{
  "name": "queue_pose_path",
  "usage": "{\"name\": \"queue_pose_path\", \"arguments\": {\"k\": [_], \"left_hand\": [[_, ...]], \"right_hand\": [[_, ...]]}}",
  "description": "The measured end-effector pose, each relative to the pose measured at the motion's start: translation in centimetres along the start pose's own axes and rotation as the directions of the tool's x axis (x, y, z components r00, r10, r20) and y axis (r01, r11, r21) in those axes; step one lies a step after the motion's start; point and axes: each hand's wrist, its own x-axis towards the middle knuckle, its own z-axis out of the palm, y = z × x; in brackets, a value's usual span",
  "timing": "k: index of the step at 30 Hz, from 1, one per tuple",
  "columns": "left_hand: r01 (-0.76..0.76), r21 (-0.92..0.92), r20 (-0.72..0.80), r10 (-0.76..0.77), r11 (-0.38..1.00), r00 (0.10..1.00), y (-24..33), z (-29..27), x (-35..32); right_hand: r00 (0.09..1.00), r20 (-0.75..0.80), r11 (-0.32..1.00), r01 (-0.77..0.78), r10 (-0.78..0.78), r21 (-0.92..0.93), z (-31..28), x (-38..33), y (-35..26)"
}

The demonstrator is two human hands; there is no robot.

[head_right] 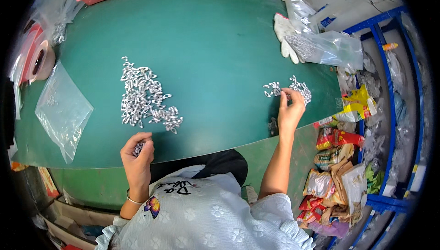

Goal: The person sits at a green worktable and repeatedly picks up small silver metal loops and cylindrical pins, then joins them by hand. They place the assembled pieces into a growing pile on the table. No tools are used; the hands manipulate the parts directly.

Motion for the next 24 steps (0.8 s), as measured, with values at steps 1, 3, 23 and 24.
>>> {"name": "queue_pose_path", "arguments": {"k": [1,3,23,24], "left_hand": [[0.001,0.005,0.003,-0.001,1.0,1.0,-0.1,0.2,0.1],[-0.021,0.034,0.025,0.02,0.999,0.999,-0.5,0.5,0.2],[-0.284,0.041,0.377,0.249,0.958,0.892,1.8,6.6,0.6],[-0.292,0.034,0.386,0.257,0.956,0.886,1.9,6.6,0.6]], "right_hand": [[0.998,0.029,0.999,0.051,-0.05,-0.014,0.0,0.0,0.2],[0.991,0.113,0.996,0.079,-0.074,-0.039,-0.4,-0.2,0.0],[0.874,0.374,0.301,-0.283,-0.309,0.91,-2.6,-6.8,-14.3],[0.88,0.354,0.297,-0.262,-0.317,0.918,-2.5,-7.0,-14.6]]}}
